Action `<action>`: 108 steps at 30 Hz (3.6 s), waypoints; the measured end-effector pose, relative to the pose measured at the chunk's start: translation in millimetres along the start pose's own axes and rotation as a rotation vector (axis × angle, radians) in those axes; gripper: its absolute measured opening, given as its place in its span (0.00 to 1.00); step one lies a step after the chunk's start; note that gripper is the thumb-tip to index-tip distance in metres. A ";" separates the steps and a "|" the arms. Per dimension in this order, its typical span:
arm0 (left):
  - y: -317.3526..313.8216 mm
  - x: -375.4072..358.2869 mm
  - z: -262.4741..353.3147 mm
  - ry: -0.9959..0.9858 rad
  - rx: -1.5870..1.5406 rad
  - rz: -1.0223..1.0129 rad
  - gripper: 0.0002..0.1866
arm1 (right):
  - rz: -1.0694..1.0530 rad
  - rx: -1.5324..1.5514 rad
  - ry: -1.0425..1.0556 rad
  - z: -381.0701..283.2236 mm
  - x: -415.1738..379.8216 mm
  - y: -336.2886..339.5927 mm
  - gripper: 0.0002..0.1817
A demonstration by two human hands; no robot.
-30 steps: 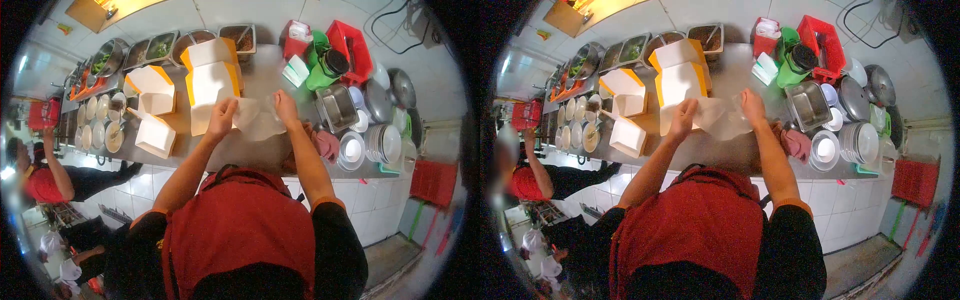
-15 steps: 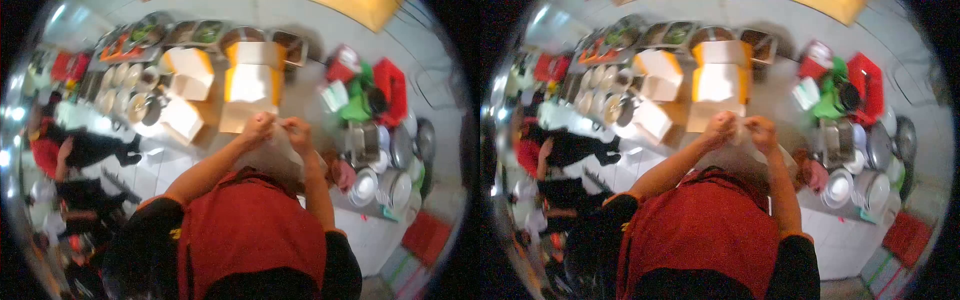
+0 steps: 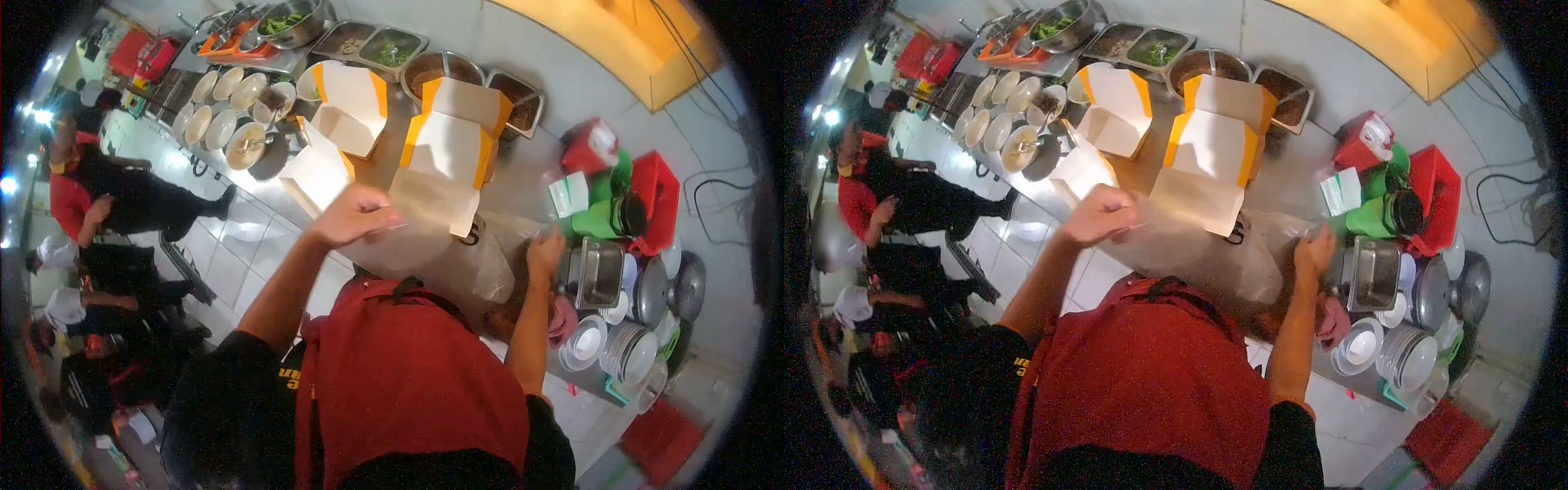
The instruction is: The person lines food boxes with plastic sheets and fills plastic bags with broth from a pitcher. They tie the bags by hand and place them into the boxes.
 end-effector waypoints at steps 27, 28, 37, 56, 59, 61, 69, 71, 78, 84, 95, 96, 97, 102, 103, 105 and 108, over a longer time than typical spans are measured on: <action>232.9 -74.5 -181.0 0.105 0.059 0.393 0.13 | -0.856 1.051 -0.624 -366.8 -112.4 -159.6 0.07; 243.0 -70.2 -188.6 0.023 0.248 0.405 0.12 | -0.836 1.048 -0.638 -371.8 -116.9 -161.0 0.07; 276.4 -38.8 -224.3 0.195 0.241 0.375 0.12 | -0.423 0.742 -0.557 -373.9 -132.4 -166.9 0.09; 268.1 -30.9 -241.4 -0.133 0.782 0.557 0.14 | -0.542 -0.081 0.263 -444.6 -127.6 -261.6 0.30; 266.2 -35.5 -219.4 -0.024 0.767 0.502 0.14 | -0.505 -0.134 0.266 -450.8 -135.1 -255.8 0.35; 266.8 -32.4 -220.8 -0.091 0.800 0.526 0.14 | -0.561 -0.160 0.246 -459.1 -137.1 -250.0 0.36; 261.7 -8.5 -208.2 0.124 0.729 0.309 0.22 | -0.623 -0.165 0.248 -434.6 -160.7 -281.5 0.37; 261.6 1.2 -211.8 0.084 0.813 0.272 0.22 | -0.647 -0.195 0.221 -432.4 -164.5 -285.3 0.35; 281.8 1.6 -202.2 -0.023 0.442 0.330 0.20 | -0.609 -0.221 0.342 -427.5 -165.7 -280.5 0.35; 281.0 -21.4 -201.8 -0.263 0.928 0.532 0.18 | -0.700 -0.131 0.303 -430.2 -163.1 -277.1 0.29; 271.2 -26.9 -226.9 0.062 1.124 0.291 0.10 | -0.834 -0.139 0.289 -429.9 -158.3 -265.8 0.25; 270.0 -26.8 -226.8 0.064 1.125 0.285 0.10 | -0.836 -0.136 0.284 -430.9 -157.4 -263.3 0.25; 269.1 -26.3 -224.5 0.022 1.090 0.328 0.10 | -0.863 -0.132 0.315 -432.7 -157.0 -260.6 0.24; 269.8 -9.8 -233.6 0.207 1.132 0.208 0.11 | -0.917 -0.093 0.371 -429.0 -147.9 -258.4 0.23; 267.8 -7.7 -234.7 0.252 1.182 0.183 0.11 | -0.925 -0.100 0.411 -428.2 -146.4 -256.4 0.23; 262.9 -6.5 -238.1 0.293 1.235 0.154 0.11 | -0.929 -0.106 0.446 -424.9 -144.1 -255.0 0.23; 261.2 -18.1 -232.4 0.211 1.186 0.315 0.10 | -0.892 -0.121 0.503 -419.0 -140.3 -260.9 0.23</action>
Point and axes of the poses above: each hand's wrist, its own x-axis towards the middle knuckle, its own y-axis out of the back of the hand, z = x × y, the point moved 3 cm from there along x, towards the middle knuckle, and after that the axes turned 10 degrees about x, right-handed, at the moved point
